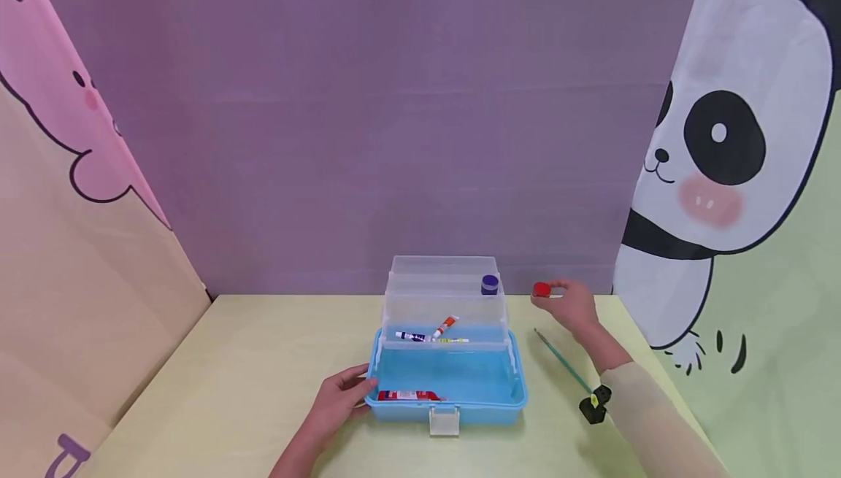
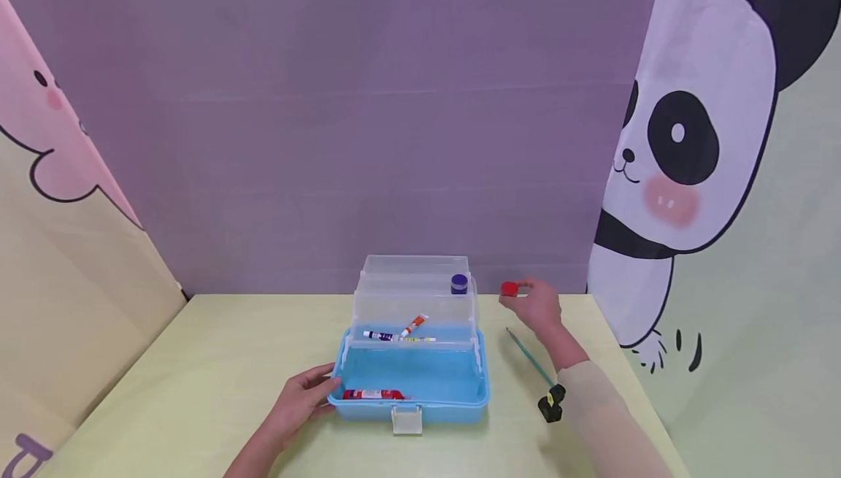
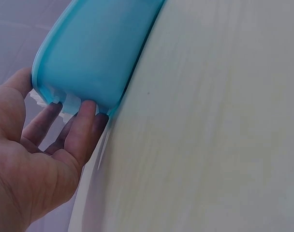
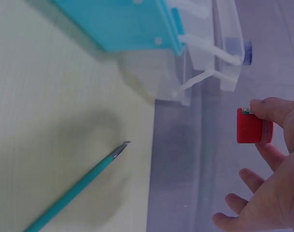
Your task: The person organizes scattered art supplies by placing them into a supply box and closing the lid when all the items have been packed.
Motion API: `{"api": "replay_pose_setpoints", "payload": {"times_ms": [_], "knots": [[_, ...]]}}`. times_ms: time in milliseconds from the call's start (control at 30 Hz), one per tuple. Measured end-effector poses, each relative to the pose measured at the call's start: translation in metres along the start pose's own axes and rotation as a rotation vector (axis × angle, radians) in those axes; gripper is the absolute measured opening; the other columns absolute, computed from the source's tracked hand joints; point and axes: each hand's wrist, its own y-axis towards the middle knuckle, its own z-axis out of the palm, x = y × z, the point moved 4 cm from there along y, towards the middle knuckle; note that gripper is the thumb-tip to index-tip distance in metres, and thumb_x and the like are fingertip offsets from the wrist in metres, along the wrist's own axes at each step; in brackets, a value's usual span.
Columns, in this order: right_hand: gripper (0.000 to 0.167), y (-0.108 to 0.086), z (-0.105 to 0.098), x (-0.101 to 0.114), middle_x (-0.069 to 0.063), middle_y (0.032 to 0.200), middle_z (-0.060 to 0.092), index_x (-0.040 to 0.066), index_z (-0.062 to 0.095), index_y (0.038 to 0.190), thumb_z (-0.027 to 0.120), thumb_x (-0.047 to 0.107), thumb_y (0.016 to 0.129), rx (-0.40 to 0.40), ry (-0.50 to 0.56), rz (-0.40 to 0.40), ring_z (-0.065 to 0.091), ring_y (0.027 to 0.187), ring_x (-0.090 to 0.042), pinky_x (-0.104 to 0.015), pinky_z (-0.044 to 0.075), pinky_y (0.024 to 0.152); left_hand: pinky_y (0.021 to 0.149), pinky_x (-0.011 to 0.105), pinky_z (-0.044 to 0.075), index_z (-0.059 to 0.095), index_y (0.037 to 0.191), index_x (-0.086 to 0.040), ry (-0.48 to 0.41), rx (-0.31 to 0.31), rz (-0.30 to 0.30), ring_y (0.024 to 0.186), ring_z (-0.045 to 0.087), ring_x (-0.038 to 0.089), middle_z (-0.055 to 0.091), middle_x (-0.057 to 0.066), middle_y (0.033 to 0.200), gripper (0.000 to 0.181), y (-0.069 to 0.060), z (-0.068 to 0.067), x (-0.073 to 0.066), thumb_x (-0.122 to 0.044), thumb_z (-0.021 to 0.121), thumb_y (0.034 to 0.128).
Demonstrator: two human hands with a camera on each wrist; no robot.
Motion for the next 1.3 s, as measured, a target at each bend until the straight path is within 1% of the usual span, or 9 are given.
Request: {"api": "replay_pose_setpoints", "payload": {"times_ms": [133, 267, 433, 500, 667, 733, 967, 1133, 1300], "knots": [[0.055, -0.003, -0.001, 0.016, -0.024, 0.133, 0.049, -0.002, 0.055, 0.127, 0.073, 0.029, 0.086, 0.003, 0.0, -0.001, 0.049, 0.111, -0.039, -0.044, 0.052, 0.08, 0.076, 0.044, 0.057, 0.055, 0.134, 0.003, -0.007, -0.002, 0.0, 0.093, 0.066, 0.026, 0.062, 0.017, 0.113, 0.054, 0.0, 0.0, 0.0, -0.024, 0.072, 0.0897], [0.054, -0.008, -0.001, 0.03, -0.025, 0.137, 0.045, -0.004, 0.054, 0.127, 0.073, 0.026, 0.086, 0.006, 0.019, -0.004, 0.043, 0.12, -0.042, -0.049, 0.05, 0.087, 0.076, 0.044, 0.057, 0.055, 0.134, 0.003, -0.006, 0.001, 0.001, 0.093, 0.066, 0.026, 0.062, 0.017, 0.113, 0.052, 0.0, 0.0, -0.001, -0.023, 0.071, 0.0909], [0.052, -0.01, 0.001, 0.04, -0.026, 0.137, 0.046, -0.005, 0.055, 0.126, 0.073, 0.023, 0.086, 0.016, 0.043, -0.045, 0.041, 0.124, -0.043, -0.05, 0.05, 0.088, 0.075, 0.045, 0.057, 0.055, 0.133, 0.004, -0.011, -0.002, -0.006, 0.093, 0.066, 0.027, 0.062, 0.017, 0.112, 0.053, -0.002, -0.001, 0.0, -0.023, 0.071, 0.0902], [0.05, -0.009, 0.001, 0.044, -0.025, 0.135, 0.048, -0.005, 0.056, 0.125, 0.073, 0.023, 0.086, 0.01, 0.035, -0.071, 0.042, 0.124, -0.043, -0.05, 0.05, 0.087, 0.076, 0.045, 0.057, 0.055, 0.133, 0.004, -0.017, -0.002, -0.003, 0.093, 0.066, 0.027, 0.062, 0.017, 0.112, 0.054, -0.002, -0.001, 0.0, -0.023, 0.072, 0.0897], [0.049, -0.006, 0.002, 0.055, -0.025, 0.134, 0.049, -0.005, 0.057, 0.124, 0.073, 0.023, 0.087, -0.012, 0.015, -0.107, 0.041, 0.126, -0.043, -0.052, 0.048, 0.09, 0.077, 0.044, 0.056, 0.055, 0.133, 0.004, -0.017, 0.002, 0.007, 0.092, 0.066, 0.027, 0.062, 0.017, 0.112, 0.055, -0.001, 0.0, -0.002, -0.025, 0.072, 0.0897], [0.049, -0.006, 0.004, 0.06, -0.025, 0.134, 0.048, -0.004, 0.057, 0.124, 0.073, 0.023, 0.086, -0.008, 0.018, -0.107, 0.04, 0.126, -0.043, -0.052, 0.048, 0.091, 0.077, 0.045, 0.057, 0.055, 0.133, 0.004, -0.017, 0.003, 0.003, 0.093, 0.066, 0.027, 0.062, 0.017, 0.112, 0.054, -0.001, 0.001, -0.002, -0.025, 0.071, 0.0903], [0.05, -0.006, 0.012, 0.075, -0.024, 0.137, 0.047, -0.003, 0.058, 0.125, 0.074, 0.023, 0.086, 0.006, 0.027, -0.107, 0.04, 0.128, -0.043, -0.05, 0.051, 0.087, 0.078, 0.046, 0.056, 0.054, 0.134, 0.004, -0.028, 0.017, 0.006, 0.096, 0.066, 0.028, 0.062, 0.018, 0.115, 0.056, -0.001, -0.001, 0.0, -0.026, 0.071, 0.0901], [0.052, -0.005, 0.018, 0.083, -0.024, 0.142, 0.043, -0.002, 0.056, 0.127, 0.074, 0.024, 0.086, 0.028, 0.037, -0.101, 0.036, 0.132, -0.043, -0.052, 0.048, 0.091, 0.078, 0.045, 0.056, 0.054, 0.134, 0.004, -0.031, 0.022, 0.004, 0.095, 0.066, 0.027, 0.062, 0.017, 0.114, 0.057, 0.0, -0.001, 0.001, -0.027, 0.072, 0.0894], [0.049, -0.002, 0.024, 0.089, -0.022, 0.138, 0.048, 0.001, 0.059, 0.125, 0.075, 0.023, 0.084, 0.013, 0.021, -0.113, 0.038, 0.13, -0.042, -0.053, 0.048, 0.092, 0.077, 0.045, 0.056, 0.054, 0.134, 0.003, -0.029, 0.024, 0.005, 0.094, 0.066, 0.027, 0.062, 0.017, 0.113, 0.056, 0.002, -0.001, 0.0, -0.026, 0.072, 0.0897]]}}
